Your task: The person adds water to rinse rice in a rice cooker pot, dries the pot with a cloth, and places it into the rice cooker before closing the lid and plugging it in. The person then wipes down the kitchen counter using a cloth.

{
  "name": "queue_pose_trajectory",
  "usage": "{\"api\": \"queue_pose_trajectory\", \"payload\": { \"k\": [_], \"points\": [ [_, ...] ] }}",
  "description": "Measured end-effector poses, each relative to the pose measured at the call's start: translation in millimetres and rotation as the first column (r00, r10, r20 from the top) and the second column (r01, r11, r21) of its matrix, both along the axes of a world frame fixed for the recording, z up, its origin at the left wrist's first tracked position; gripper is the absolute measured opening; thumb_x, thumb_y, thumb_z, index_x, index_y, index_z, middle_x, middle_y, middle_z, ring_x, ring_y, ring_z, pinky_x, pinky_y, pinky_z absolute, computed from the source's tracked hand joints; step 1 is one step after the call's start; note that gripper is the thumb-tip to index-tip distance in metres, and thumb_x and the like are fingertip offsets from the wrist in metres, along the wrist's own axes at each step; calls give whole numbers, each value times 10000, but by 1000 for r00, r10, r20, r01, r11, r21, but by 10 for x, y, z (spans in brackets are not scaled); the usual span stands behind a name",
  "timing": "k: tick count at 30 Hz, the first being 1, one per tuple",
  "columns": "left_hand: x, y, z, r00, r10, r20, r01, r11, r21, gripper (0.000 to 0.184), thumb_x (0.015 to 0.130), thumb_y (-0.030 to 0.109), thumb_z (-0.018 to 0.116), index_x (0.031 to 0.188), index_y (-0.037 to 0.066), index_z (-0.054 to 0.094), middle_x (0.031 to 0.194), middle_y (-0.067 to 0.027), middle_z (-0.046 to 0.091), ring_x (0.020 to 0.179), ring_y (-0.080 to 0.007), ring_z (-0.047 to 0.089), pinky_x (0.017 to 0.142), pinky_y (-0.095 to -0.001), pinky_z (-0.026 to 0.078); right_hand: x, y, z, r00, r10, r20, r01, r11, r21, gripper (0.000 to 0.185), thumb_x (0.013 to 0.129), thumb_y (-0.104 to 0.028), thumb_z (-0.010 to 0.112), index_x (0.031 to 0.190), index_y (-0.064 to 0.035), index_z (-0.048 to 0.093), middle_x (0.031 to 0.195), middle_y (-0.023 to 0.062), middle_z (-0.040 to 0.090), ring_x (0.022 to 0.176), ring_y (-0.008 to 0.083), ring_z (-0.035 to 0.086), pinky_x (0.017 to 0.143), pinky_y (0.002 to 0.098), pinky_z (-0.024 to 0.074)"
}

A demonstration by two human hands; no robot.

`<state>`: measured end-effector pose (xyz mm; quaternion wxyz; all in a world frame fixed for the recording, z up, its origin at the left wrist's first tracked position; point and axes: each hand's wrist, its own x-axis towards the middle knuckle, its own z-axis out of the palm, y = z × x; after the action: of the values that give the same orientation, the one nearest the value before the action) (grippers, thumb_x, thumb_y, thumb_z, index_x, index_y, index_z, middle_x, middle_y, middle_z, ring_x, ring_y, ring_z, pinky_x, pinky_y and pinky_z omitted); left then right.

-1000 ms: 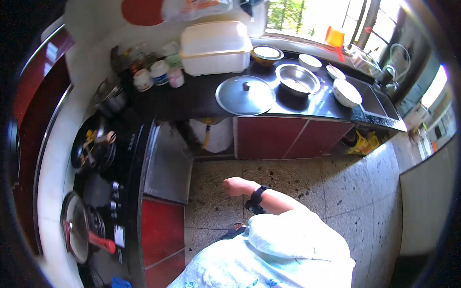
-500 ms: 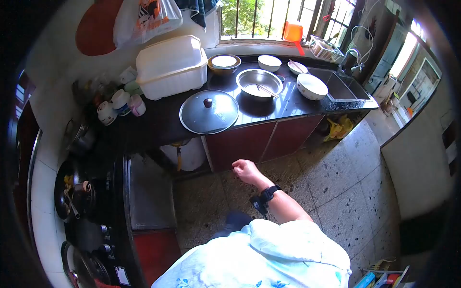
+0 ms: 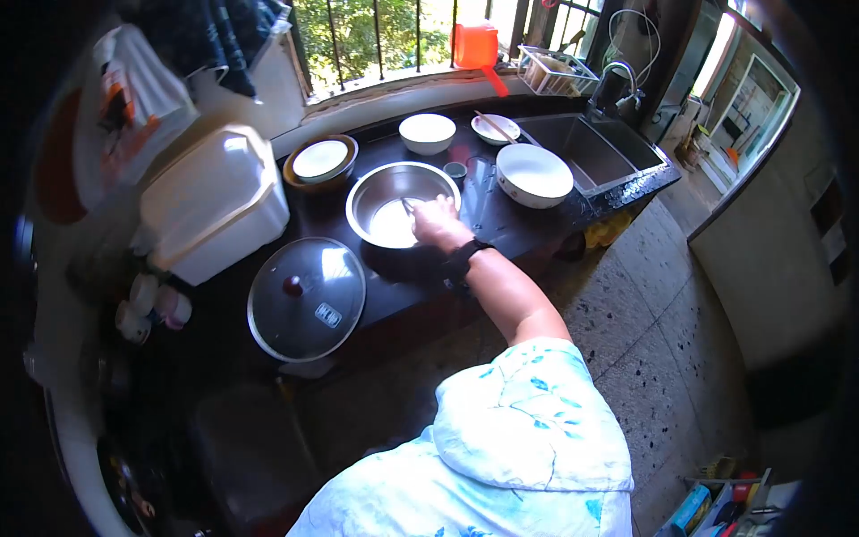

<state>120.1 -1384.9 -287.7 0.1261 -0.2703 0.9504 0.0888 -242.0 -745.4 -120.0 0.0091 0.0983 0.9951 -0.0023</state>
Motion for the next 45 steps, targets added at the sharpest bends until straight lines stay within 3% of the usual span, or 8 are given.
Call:
{"api": "queue_pose_trajectory", "payload": {
  "k": [8, 15, 18, 30, 39, 42, 43, 45],
  "points": [
    [-565, 334, -61, 992, 17, 126, -27, 997, 78, 194, 757, 154, 475, 796, -3, 581, 770, -160, 584, 710, -293, 563, 623, -404, 451, -54, 231, -48, 986, 141, 94, -121, 973, -195, 246, 708, -51, 526, 950, -19, 553, 871, 176, 591, 814, 304, 580, 711, 360, 461],
    [-800, 395, -106, 987, 5, 160, -28, 989, 142, 173, 753, 140, 491, 810, -4, 569, 767, -156, 578, 699, -288, 558, 615, -404, 450, 348, 586, -122, 793, 75, -605, -374, 844, -386, 294, 713, -8, 477, 996, -66, 525, 920, 162, 568, 799, 330, 560, 704, 379, 467],
    [-825, 408, -128, 985, 33, 167, -60, 985, 160, 166, 751, 134, 498, 815, -4, 564, 766, -154, 575, 694, -286, 556, 612, -404, 449, 474, 1015, -126, 679, -71, -730, -209, 935, -285, 329, 707, -30, 500, 1032, -77, 521, 921, 163, 574, 812, 310, 567, 708, 368, 474],
    [-653, 390, -262, 965, 145, 220, -190, 961, 201, 150, 744, 111, 524, 838, -4, 543, 760, -147, 565, 675, -278, 547, 599, -405, 447, 303, 2231, -224, 766, -507, -397, 443, 862, -246, 271, 719, -177, 584, 985, -129, 558, 908, 120, 600, 844, 300, 574, 740, 383, 461],
    [-24, 227, -494, 938, 257, 231, -319, 902, 290, 153, 738, 93, 544, 855, -5, 528, 756, -141, 557, 661, -272, 541, 589, -405, 445, 134, 2586, -543, 845, -511, -154, 475, 852, -221, 367, 663, -260, 616, 1017, -180, 564, 922, 114, 602, 896, 272, 561, 769, 372, 442],
    [226, -325, -1129, 985, -136, -107, 167, 906, 389, 157, 737, 87, 551, 860, -5, 523, 755, -139, 554, 656, -270, 539, 585, -405, 445, 164, 2695, -650, 860, -451, -237, 417, 890, -182, 439, 645, -306, 642, 1023, -104, 548, 933, 155, 589, 889, 319, 548, 759, 386, 435],
    [47, 23, -857, 919, 357, 169, -394, 813, 429, 183, 721, 24, 525, 904, 34, 515, 739, -96, 550, 585, -187, 521, 484, -345, 445, 204, 2613, -554, 848, -478, -228, 444, 876, -188, 494, 665, -314, 643, 1073, -66, 516, 967, 179, 577, 920, 326, 537, 791, 377, 422],
    [-630, 922, 612, 879, 419, 227, -472, 700, 536, 254, 758, 66, 539, 1003, 62, 473, 723, -65, 537, 506, -112, 490, 385, -245, 395, 155, 2957, -887, 772, -243, -587, 175, 970, -170, 519, 704, -314, 629, 1098, -6, 490, 994, 184, 571, 931, 309, 542, 825, 350, 408]
  ]
}}
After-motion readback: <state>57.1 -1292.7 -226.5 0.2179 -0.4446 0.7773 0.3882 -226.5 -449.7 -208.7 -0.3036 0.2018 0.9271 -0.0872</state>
